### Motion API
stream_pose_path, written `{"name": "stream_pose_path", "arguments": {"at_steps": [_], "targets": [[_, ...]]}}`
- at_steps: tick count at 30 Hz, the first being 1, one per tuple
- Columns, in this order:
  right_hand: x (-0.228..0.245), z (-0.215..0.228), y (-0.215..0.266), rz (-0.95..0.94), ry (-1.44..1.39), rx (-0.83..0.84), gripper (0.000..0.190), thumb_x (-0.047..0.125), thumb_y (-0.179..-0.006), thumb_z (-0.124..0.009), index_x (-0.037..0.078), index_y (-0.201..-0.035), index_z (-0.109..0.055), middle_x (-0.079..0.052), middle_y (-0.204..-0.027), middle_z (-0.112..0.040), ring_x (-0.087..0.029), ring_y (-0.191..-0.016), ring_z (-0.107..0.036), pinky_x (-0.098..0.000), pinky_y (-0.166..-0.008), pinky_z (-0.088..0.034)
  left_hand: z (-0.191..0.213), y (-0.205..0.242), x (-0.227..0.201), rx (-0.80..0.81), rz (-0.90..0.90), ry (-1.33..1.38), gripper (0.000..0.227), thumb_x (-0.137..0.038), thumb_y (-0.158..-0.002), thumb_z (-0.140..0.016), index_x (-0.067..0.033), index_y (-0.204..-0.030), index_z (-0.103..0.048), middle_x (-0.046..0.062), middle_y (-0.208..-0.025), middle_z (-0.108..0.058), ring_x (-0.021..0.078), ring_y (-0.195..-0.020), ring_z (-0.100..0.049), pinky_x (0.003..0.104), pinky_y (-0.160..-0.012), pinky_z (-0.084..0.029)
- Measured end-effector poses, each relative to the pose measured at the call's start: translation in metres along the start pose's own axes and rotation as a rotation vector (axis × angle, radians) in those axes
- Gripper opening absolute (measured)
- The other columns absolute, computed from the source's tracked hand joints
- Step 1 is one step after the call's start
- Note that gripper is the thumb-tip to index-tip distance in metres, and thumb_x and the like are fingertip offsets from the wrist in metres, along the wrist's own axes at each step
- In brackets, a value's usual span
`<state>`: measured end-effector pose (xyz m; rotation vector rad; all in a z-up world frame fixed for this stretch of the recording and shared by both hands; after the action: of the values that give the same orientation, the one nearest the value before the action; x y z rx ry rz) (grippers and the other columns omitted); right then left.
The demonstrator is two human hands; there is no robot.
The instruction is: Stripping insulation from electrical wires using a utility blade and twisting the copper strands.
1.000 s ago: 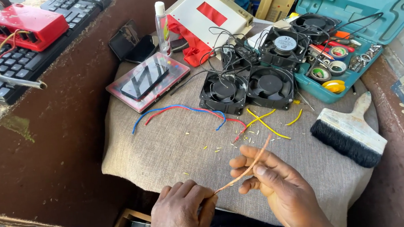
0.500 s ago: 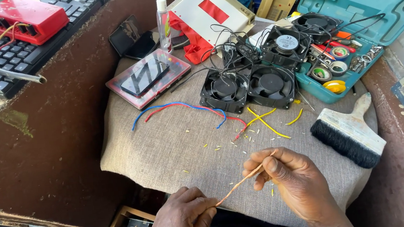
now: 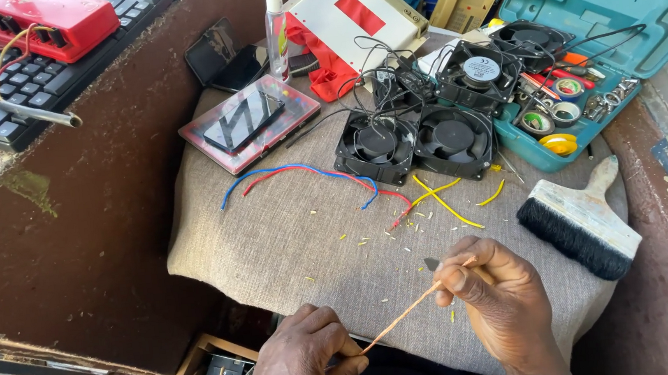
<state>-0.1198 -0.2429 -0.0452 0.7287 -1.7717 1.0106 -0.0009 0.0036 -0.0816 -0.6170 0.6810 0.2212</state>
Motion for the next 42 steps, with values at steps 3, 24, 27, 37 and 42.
{"name": "stream_pose_path", "arguments": {"at_steps": [3,24,27,37,42], "targets": [[-0.002,-0.001,0.0,0.024,0.0,-0.013,0.014,0.0,-0.091,-0.076,0.007,-0.09,-0.064,-0.01,-0.086,-0.063,-0.021,-0.068,-0.067,-0.0314,-0.056,-0.064,-0.006,0.003,0.003,0.039,0.046,0.028,0.027,-0.03,-0.093,-0.085,-0.0196,-0.082,-0.063,-0.002,-0.083,-0.063,0.0218,-0.082,-0.062,0.036,-0.073,-0.05],[0.014,0.073,-0.018,-0.086,-0.011,-0.117,0.027,0.02,-0.104,-0.07,0.006,-0.127,-0.072,-0.012,-0.101,-0.075,-0.026,-0.083,-0.074,-0.036,-0.07,-0.06,0.044,0.033,0.013,0.189,0.601,0.471,0.049,-0.047,-0.101,-0.054,-0.0154,-0.093,-0.09,-0.006,-0.084,-0.082,0.007,-0.083,-0.073,0.024,-0.082,-0.053],[0.015,0.078,-0.018,-0.087,0.007,-0.066,0.024,0.019,-0.102,-0.072,0.003,-0.119,-0.073,-0.018,-0.099,-0.078,-0.031,-0.081,-0.079,-0.0408,-0.068,-0.065,0.044,0.041,0.026,0.179,0.615,0.537,0.047,-0.046,-0.102,-0.056,-0.0127,-0.088,-0.087,-0.005,-0.078,-0.072,0.0085,-0.078,-0.063,0.026,-0.078,-0.047],[0.015,0.074,-0.023,0.028,0.188,-0.103,0.011,0.015,-0.101,-0.072,0.005,-0.1,-0.067,-0.011,-0.078,-0.068,-0.025,-0.069,-0.072,-0.0409,-0.068,-0.069,0.039,0.045,0.035,0.157,0.205,0.211,0.023,-0.037,-0.103,-0.066,-0.0191,-0.099,-0.081,-0.005,-0.082,-0.073,0.0141,-0.07,-0.071,0.032,-0.06,-0.053],[0.007,0.054,-0.031,-0.101,0.183,-0.332,0.021,0.021,-0.105,-0.072,0.015,-0.091,-0.057,-0.004,-0.068,-0.053,-0.015,-0.06,-0.055,-0.0382,-0.06,-0.06,0.018,0.047,0.034,-0.129,-0.04,-0.466,0.017,-0.035,-0.108,-0.06,-0.023,-0.097,-0.067,-0.003,-0.077,-0.058,0.0222,-0.061,-0.061,0.039,-0.051,-0.048]]}}
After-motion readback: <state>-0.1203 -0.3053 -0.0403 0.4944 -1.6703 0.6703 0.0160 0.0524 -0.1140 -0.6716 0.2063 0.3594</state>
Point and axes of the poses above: each hand's wrist, its own y-axis away from the middle knuckle, its own z-axis out of the back of the hand, x = y × z, the point moved 1 cm from there along -y, towards the middle knuckle
